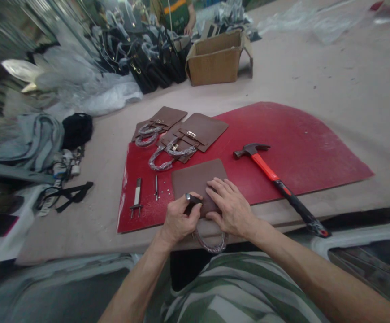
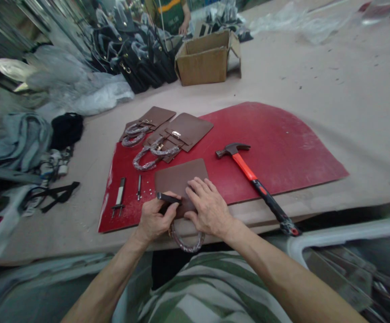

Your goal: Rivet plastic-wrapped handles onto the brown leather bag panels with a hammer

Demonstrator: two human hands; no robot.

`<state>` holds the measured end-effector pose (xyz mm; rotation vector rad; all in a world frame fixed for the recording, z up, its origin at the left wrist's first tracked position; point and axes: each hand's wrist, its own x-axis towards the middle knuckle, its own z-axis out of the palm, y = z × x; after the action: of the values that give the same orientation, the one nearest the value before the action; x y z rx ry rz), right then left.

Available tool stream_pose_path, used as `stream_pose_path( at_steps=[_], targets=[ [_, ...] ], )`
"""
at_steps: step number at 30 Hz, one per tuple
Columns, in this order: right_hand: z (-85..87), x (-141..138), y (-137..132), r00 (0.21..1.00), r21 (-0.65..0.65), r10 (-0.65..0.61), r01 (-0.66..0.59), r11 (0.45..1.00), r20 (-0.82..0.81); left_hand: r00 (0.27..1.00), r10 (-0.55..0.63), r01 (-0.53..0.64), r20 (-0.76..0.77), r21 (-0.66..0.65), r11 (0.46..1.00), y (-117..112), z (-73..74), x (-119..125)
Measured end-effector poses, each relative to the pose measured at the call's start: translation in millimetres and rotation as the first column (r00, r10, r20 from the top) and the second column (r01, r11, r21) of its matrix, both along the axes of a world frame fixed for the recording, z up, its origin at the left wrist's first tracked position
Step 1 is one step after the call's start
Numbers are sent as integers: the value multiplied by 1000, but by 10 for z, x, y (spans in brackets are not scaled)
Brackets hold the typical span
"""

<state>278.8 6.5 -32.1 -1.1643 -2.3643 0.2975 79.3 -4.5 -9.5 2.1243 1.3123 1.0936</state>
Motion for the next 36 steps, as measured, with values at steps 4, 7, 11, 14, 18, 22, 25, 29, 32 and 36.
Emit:
stream_pose_path(
  at_steps=[4,7,11,14,18,22,25,29,32,36],
  targets=[
    [4,5,-6,1000,-5,1,-1,1000,-11,1000,-17,17,9,-4,1000,17,10,-4],
    [-3,7,-6,1000,-7,-1,1,1000,-18,1000,-18,18,9,-8,1000,27,10,-12],
    [-11,-11,-6,1000,-14,-6,6,1000,-17,1000,-21,21,6,-33,999,31,7,-14],
    [17,-3,-3,1000,-27,5,-5,1000,-16,1000,-6,7,12,-21,1000,17,-12,-2],
    [166,192,17,991,8,-103,104,995,-91,1000,3,-2,28,-6,1000,-2,-37,28],
    [386,629,34,918,113,-392,384,916,64,996,14,-9,90,-58,998,0,-46,42],
    [466,944,26,771,111,-517,516,850,371,993,13,-5,113,-75,997,10,-51,37],
    [442,1175,41,715,-30,-520,601,798,467,995,12,-5,95,-73,997,18,-49,32],
    [470,1221,92,793,-399,-555,608,687,252,996,9,-4,85,-59,998,20,-47,38],
    [628,1129,109,700,-937,-693,98,334,-173,996,14,-10,89,-48,999,23,-53,51]
  ],
)
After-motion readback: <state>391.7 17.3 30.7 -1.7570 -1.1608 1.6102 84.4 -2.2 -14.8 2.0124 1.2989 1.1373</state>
